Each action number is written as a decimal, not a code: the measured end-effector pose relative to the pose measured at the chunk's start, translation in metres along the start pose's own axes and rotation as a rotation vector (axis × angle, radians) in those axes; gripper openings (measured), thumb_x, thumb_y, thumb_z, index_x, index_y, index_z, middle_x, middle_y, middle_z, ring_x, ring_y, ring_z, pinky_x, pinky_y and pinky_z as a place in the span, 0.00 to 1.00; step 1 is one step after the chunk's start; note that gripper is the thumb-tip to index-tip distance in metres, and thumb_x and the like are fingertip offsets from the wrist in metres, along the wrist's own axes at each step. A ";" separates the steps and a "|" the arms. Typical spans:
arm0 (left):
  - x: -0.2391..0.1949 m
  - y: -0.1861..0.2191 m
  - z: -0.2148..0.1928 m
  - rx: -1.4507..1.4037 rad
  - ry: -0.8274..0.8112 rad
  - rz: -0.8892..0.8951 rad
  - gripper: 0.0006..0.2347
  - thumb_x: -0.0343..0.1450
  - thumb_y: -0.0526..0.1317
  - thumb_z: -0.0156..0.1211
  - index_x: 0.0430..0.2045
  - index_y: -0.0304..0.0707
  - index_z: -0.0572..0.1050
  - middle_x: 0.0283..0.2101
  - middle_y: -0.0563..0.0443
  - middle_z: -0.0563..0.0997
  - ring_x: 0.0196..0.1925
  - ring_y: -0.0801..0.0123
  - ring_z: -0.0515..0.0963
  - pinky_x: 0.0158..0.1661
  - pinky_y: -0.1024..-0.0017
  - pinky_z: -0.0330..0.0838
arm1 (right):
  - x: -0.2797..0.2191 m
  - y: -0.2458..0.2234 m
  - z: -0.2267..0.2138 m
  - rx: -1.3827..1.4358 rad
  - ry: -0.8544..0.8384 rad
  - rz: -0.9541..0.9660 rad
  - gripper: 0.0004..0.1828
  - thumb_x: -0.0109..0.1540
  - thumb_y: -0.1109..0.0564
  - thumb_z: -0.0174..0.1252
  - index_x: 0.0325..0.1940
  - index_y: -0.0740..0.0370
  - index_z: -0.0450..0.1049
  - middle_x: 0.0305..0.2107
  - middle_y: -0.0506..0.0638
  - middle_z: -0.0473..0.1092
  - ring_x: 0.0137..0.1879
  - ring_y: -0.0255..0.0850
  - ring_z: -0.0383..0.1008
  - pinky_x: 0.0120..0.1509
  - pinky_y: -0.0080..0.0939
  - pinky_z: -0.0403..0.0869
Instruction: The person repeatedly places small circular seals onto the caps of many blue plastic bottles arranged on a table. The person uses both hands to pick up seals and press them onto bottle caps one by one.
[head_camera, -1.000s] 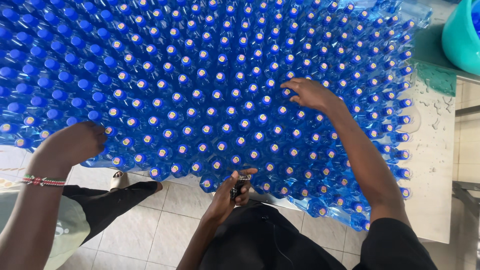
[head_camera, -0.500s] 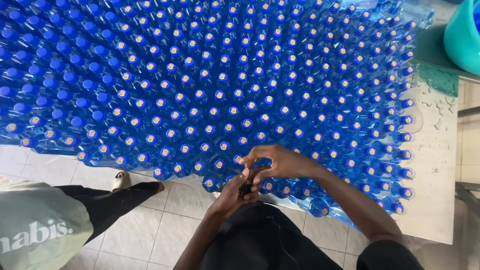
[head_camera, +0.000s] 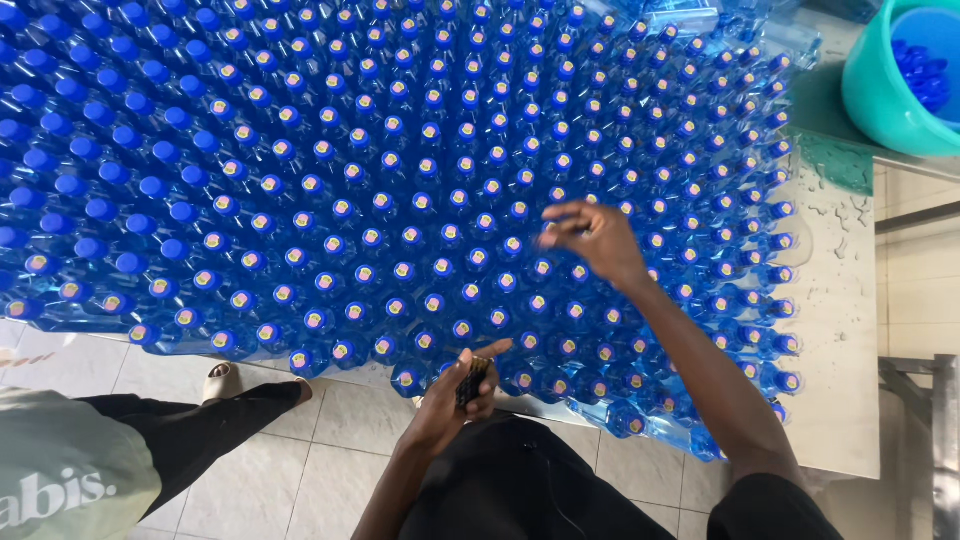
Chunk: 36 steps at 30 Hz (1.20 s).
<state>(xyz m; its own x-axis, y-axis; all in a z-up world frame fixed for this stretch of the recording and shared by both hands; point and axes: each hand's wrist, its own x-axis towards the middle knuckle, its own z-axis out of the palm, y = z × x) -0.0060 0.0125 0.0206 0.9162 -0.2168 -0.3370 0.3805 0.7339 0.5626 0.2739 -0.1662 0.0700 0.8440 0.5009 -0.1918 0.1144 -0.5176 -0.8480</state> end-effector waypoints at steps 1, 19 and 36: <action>-0.002 -0.001 0.000 -0.001 -0.002 0.002 0.38 0.78 0.61 0.45 0.78 0.28 0.60 0.31 0.57 0.66 0.24 0.80 0.59 0.27 0.79 0.55 | 0.016 0.008 -0.008 -0.002 0.001 -0.001 0.23 0.61 0.46 0.74 0.59 0.51 0.83 0.39 0.45 0.86 0.36 0.30 0.83 0.35 0.31 0.72; -0.006 -0.007 -0.007 -0.002 0.162 0.063 0.34 0.80 0.59 0.43 0.77 0.31 0.65 0.29 0.58 0.68 0.22 0.80 0.59 0.27 0.75 0.56 | 0.148 0.065 -0.048 -0.311 -0.120 -0.299 0.18 0.75 0.56 0.55 0.69 0.55 0.76 0.63 0.54 0.76 0.77 0.57 0.70 0.75 0.68 0.70; -0.004 -0.002 -0.006 -0.012 0.127 0.036 0.35 0.79 0.59 0.44 0.77 0.29 0.63 0.29 0.58 0.68 0.23 0.80 0.59 0.27 0.77 0.54 | 0.160 0.065 -0.051 -0.729 -0.347 -0.254 0.34 0.68 0.68 0.62 0.79 0.54 0.67 0.69 0.61 0.68 0.57 0.58 0.79 0.61 0.64 0.75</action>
<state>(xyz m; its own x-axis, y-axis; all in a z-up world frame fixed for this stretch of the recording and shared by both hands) -0.0112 0.0160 0.0159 0.9058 -0.1076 -0.4098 0.3453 0.7479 0.5670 0.4432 -0.1550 0.0094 0.5519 0.7855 -0.2800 0.6887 -0.6187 -0.3780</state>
